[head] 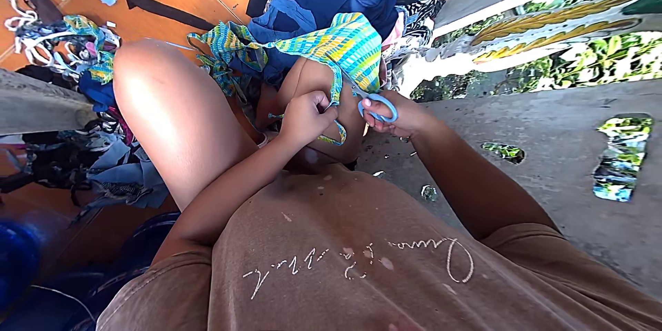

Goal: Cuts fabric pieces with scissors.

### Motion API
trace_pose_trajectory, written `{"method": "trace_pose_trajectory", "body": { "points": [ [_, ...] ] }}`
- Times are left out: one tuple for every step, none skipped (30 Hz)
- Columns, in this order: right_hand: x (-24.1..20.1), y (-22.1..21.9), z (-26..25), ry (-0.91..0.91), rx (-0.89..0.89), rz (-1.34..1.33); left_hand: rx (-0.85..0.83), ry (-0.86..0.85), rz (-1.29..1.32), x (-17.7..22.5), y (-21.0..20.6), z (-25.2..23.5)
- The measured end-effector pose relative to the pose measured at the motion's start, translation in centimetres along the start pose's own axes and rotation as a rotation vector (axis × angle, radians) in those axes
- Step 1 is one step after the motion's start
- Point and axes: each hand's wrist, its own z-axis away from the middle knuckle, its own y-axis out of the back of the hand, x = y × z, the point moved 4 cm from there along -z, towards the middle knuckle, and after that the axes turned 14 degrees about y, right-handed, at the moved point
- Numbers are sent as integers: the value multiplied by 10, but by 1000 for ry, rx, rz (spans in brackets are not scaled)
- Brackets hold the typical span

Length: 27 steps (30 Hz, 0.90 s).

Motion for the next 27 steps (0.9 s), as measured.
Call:
{"method": "trace_pose_trajectory", "body": {
  "points": [
    [0,0,0,-10,-1,8,2,6,-4,0,1,0],
    [0,-1,0,-22,-1,13,-4,23,-14,0,2,0],
    [0,-2,1,-37,-4,14,-17,52,-33,0,3,-1],
    [2,-2,2,-41,-18,10,-30,85,-53,0,4,-2],
    [5,0,4,-39,-53,2,-43,126,-68,-1,5,-4],
    [8,2,6,-24,-108,-7,-48,163,-75,0,8,-6],
    [13,5,9,1,-175,-11,-52,200,-71,0,10,-7],
    [18,7,14,26,-256,-21,-61,237,-55,1,13,-7],
    [22,8,18,47,-325,-20,-69,265,-30,2,16,-8],
    [22,8,23,70,-379,15,-85,294,13,2,17,-7],
    [21,9,30,84,-432,72,-94,315,59,3,18,-7],
    [20,13,36,91,-492,118,-92,336,104,2,19,-10],
    [21,19,42,102,-553,107,-76,350,146,3,20,-12],
    [23,28,48,138,-609,35,-39,359,182,4,21,-15],
    [25,39,52,207,-622,-75,3,374,224,6,23,-18],
    [25,50,52,322,-578,-187,38,397,264,8,25,-23],
    [21,59,48,428,-455,-244,59,428,285,10,28,-28],
    [21,68,40,480,-269,-265,59,463,288,13,29,-33],
    [25,75,29,472,-42,-264,58,487,276,14,29,-37],
    [33,80,15,434,173,-242,43,502,251,15,29,-41],
    [42,82,-1,398,300,-221,34,514,227,17,29,-44],
    [48,80,-18,367,358,-199,32,522,202,19,28,-46],
    [49,75,-33,331,396,-181,40,519,183,22,27,-47],
    [47,67,-47,302,437,-173,56,507,160,25,25,-49],
    [46,59,-60,290,477,-203,77,489,131,28,23,-50],
    [48,51,-70,287,500,-276,90,478,105,31,21,-50],
    [50,44,-79,288,514,-379,106,470,77,33,21,-50]
  ]
}}
